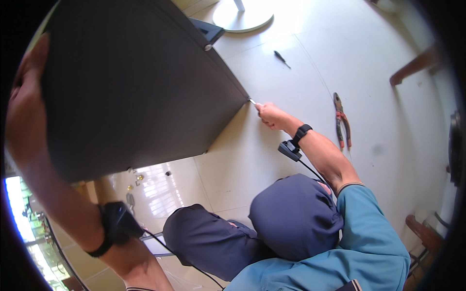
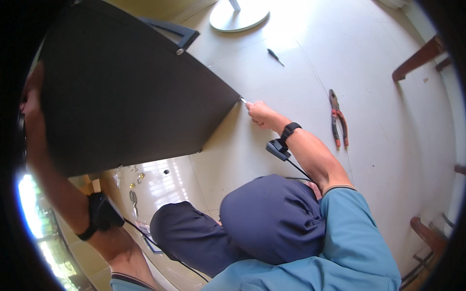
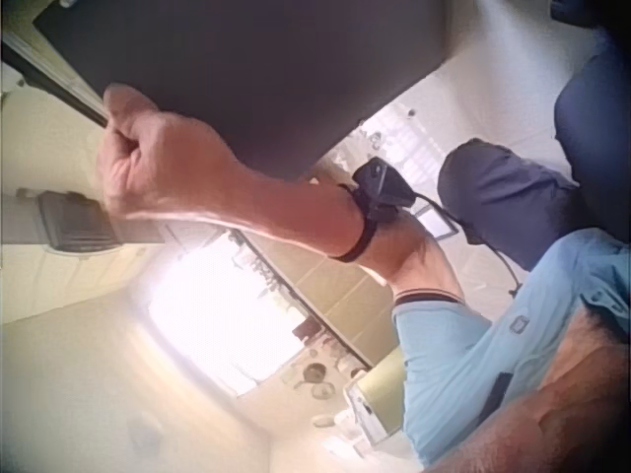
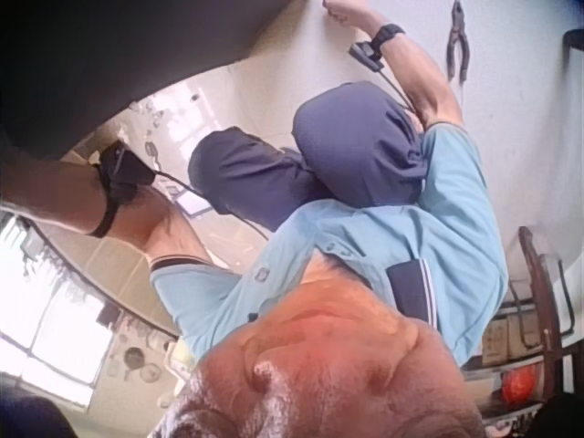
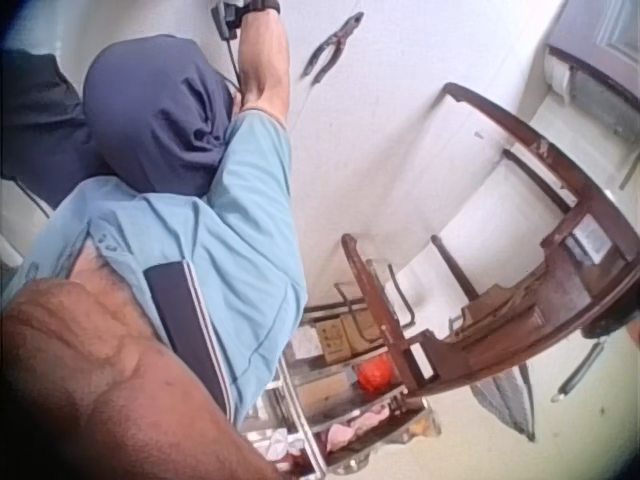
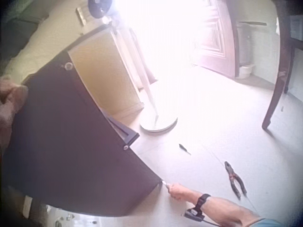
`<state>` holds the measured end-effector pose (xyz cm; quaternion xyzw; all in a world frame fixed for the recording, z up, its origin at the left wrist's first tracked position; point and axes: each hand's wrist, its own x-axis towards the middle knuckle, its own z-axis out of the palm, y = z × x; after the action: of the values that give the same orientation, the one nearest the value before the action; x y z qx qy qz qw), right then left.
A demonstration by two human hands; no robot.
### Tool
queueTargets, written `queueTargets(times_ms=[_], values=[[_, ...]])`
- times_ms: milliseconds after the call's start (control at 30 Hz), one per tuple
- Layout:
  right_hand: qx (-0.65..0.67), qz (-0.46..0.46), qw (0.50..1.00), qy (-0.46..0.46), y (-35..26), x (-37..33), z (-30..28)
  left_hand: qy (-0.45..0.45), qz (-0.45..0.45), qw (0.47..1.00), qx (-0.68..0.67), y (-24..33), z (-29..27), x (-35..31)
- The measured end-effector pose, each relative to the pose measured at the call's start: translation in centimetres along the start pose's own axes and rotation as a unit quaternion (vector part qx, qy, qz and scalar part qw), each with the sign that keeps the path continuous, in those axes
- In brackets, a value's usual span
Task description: The person assembles a dark grey metal cabinet using a screwdriver to tighten screws on the frame and base. The person aligns the metal panels and secures them by hand and with a tool.
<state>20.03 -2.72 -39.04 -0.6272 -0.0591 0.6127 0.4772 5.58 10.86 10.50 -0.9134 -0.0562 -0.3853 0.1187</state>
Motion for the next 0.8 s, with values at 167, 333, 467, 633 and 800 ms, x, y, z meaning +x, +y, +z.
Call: queueTargets(times_ms=[167,333,467,633,800], values=[[-0.133,-0.012,0.978,0.158,0.0,-0.7,-1.6,-0.044,-0.075,0.964,0.251,-3.6,0.8,0.0],[-0.134,-0.083,0.971,0.182,-1.1,-3.2,-0.3,0.045,0.005,0.999,0.0,1.9,-0.4,-0.9],[-0.149,-0.121,0.969,0.154,1.1,-6.1,-1.9,-0.096,-0.038,0.991,0.086,-4.1,-2.4,-2.4],[-0.198,-0.102,0.96,0.173,3.4,-10.6,-3.3,-0.096,-0.074,0.984,0.13,-7.0,-5.9,-7.1],[-0.208,-0.109,0.961,0.147,4.0,-11.7,-3.3,-0.004,-0.172,0.985,0.013,-8.0,-7.0,-9.9]])
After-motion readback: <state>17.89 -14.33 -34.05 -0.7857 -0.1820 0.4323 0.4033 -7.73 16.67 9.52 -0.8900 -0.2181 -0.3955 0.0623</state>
